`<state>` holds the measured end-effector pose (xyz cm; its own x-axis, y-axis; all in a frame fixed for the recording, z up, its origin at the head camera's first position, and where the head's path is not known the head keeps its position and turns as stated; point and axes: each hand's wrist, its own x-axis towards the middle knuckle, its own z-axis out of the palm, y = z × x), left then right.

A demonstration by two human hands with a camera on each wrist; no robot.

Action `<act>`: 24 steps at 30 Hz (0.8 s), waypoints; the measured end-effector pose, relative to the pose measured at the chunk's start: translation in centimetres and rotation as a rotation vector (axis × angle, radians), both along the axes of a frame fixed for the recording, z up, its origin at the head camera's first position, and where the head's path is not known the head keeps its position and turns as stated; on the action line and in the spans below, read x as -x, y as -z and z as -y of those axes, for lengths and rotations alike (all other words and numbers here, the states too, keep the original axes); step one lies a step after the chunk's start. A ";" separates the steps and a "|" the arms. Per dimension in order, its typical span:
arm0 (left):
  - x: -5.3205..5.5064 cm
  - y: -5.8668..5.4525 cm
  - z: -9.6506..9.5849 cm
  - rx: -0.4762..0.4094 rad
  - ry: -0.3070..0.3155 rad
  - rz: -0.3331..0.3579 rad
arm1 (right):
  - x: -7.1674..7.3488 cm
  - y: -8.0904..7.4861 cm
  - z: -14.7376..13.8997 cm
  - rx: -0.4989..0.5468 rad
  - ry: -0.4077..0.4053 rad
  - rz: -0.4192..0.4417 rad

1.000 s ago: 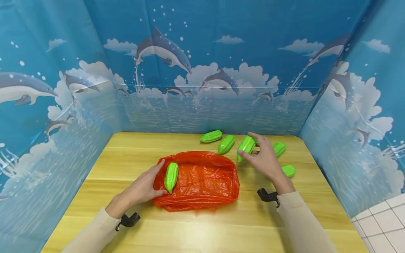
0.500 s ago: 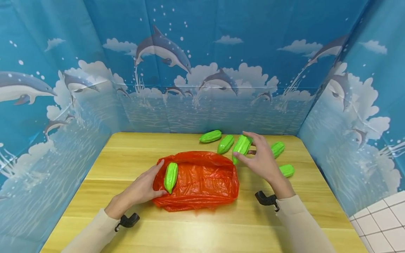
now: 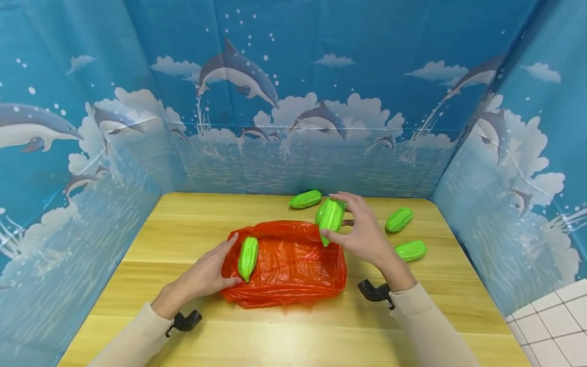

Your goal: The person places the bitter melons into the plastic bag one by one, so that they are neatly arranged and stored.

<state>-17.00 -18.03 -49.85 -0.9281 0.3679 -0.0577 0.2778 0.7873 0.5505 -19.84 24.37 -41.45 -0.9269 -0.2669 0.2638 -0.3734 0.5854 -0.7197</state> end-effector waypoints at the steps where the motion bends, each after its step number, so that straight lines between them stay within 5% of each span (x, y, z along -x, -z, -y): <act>1: 0.0 0.0 0.0 -0.001 0.000 0.002 | 0.0 0.0 0.3 0.003 -0.006 0.002; 24: -0.1 0.3 -0.3 0.016 0.011 -0.029 | 0.0 1.2 4.2 0.027 -0.094 0.113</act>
